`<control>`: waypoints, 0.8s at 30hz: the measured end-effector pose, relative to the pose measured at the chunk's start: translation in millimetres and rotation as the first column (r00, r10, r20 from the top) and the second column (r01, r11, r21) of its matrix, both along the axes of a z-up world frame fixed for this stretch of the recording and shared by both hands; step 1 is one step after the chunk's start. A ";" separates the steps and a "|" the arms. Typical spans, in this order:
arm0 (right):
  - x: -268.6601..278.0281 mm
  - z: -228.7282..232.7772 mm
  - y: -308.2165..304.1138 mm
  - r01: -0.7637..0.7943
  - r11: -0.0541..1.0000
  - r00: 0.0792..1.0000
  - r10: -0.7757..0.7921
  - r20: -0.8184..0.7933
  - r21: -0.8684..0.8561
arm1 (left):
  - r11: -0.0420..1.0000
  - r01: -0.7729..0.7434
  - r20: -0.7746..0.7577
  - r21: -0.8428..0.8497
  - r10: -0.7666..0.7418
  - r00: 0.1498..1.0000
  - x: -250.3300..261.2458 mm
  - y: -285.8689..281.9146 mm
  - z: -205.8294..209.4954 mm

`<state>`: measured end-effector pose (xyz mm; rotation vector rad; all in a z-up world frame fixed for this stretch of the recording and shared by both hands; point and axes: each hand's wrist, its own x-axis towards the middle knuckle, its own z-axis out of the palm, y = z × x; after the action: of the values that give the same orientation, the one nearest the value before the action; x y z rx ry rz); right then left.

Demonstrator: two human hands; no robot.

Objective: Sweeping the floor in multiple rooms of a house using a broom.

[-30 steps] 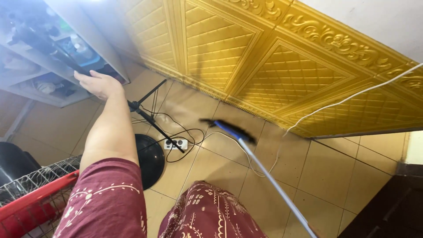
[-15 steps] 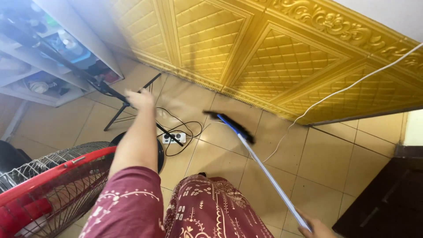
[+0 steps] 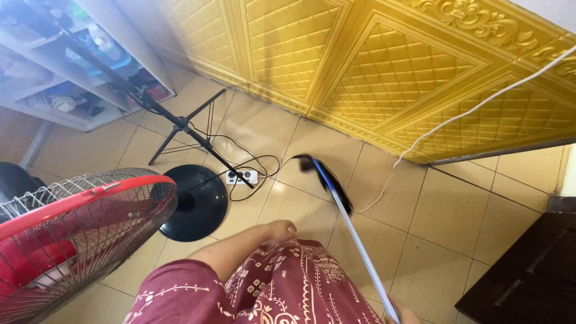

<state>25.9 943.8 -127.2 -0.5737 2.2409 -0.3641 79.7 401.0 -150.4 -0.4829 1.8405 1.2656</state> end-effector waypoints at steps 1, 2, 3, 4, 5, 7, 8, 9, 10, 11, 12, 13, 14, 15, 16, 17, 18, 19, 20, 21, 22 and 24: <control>-16.0 -4.3 -42.2 0.037 0.999 0.999 -0.037 0.004 0.038 | 1.000 -0.005 0.015 0.021 0.005 1.000 3.7 10.3 8.5; -34.7 11.7 -93.2 0.034 0.999 0.999 -0.034 0.005 0.035 | 1.000 -0.009 0.016 0.018 0.008 1.000 2.9 17.5 7.4; -45.3 34.3 -143.7 0.036 0.998 0.999 -0.036 -0.019 0.043 | 1.000 -0.005 -0.020 0.008 0.005 1.000 2.2 25.0 6.3; -45.4 62.6 -192.6 0.042 0.998 0.998 -0.039 -0.041 0.051 | 1.000 0.001 -0.053 -0.004 -0.001 0.999 3.6 31.0 4.8; -54.7 74.3 -221.4 0.041 0.998 0.998 -0.039 -0.038 0.045 | 1.000 0.001 -0.051 -0.010 -0.001 0.999 0.5 34.5 -1.3; -73.7 99.6 -275.3 0.188 0.982 0.977 -0.188 0.102 0.013 | 0.999 -0.021 -0.162 -0.024 0.017 0.987 -6.8 44.8 -13.6; -78.5 118.4 -280.0 0.191 0.982 0.976 -0.191 0.106 0.009 | 0.999 -0.018 -0.159 -0.029 0.013 0.987 -11.1 43.1 -8.9; -83.2 137.3 -284.6 0.242 0.970 0.950 -0.240 0.199 0.016 | 0.998 -0.057 -0.204 -0.030 0.049 0.978 -15.3 41.2 -4.0; -87.1 156.4 -288.9 0.288 0.957 0.913 -0.284 0.292 0.030 | 0.995 -0.098 -0.247 -0.028 0.088 0.965 -17.4 40.2 1.1; -82.2 171.8 -279.7 0.288 0.957 0.912 -0.283 0.298 0.027 | 0.995 -0.098 -0.242 -0.032 0.087 0.966 -12.1 37.5 13.6; -79.4 189.1 -269.8 0.359 0.933 0.843 -0.314 0.436 -0.023 | 0.988 -0.151 -0.257 -0.031 0.138 0.957 -10.5 35.7 26.8; -76.3 206.6 -260.0 0.434 0.898 0.756 -0.326 0.567 -0.063 | 0.979 -0.203 -0.272 -0.029 0.188 0.944 -8.6 33.8 40.2; -70.4 185.3 -242.6 0.431 0.900 0.760 -0.322 0.564 -0.067 | 0.978 -0.206 -0.277 -0.029 0.190 0.942 -3.2 36.1 46.8; -64.8 163.9 -224.9 0.589 0.806 0.582 -0.373 0.723 -0.058 | 0.952 -0.304 -0.215 0.026 0.302 0.929 2.4 38.7 53.2; -59.3 141.3 -207.4 0.722 0.692 0.372 -0.373 0.850 -0.013 | 0.913 -0.401 -0.147 0.073 0.408 0.901 8.6 41.1 59.3; -49.6 112.1 -208.4 0.719 0.695 0.377 -0.369 0.850 -0.017 | 0.912 -0.405 -0.151 0.071 0.411 0.899 20.7 49.6 32.0; -41.0 82.5 -210.1 0.720 0.694 0.314 -0.352 0.882 0.021 | 0.927 -0.372 -0.185 0.056 0.376 0.908 31.8 57.4 4.6; -32.9 52.8 -212.1 0.718 0.693 0.248 -0.336 0.908 0.060 | 0.940 -0.339 -0.219 0.039 0.339 0.915 42.4 65.0 -23.1; -34.6 48.2 -202.0 0.716 0.695 0.251 -0.332 0.909 0.056 | 0.939 -0.342 -0.222 0.036 0.341 0.914 48.9 69.5 -28.0; -36.7 43.5 -192.4 0.751 0.656 0.230 -0.367 0.901 0.076 | 0.964 -0.266 -0.243 -0.002 0.258 0.935 55.1 73.7 -32.9; -33.5 39.2 -182.0 0.787 0.608 0.198 -0.404 0.893 0.100 | 0.982 -0.182 -0.255 -0.041 0.166 0.953 65.3 77.6 -36.8; -34.5 45.7 -125.8 0.773 0.631 0.265 -0.406 0.875 0.059 | 0.985 -0.167 -0.207 -0.046 0.154 0.966 80.4 76.8 -14.4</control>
<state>-8.6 817.9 -81.4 0.3557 1.2777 -1.2381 160.1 477.8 -164.8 -0.5644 2.0505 1.4120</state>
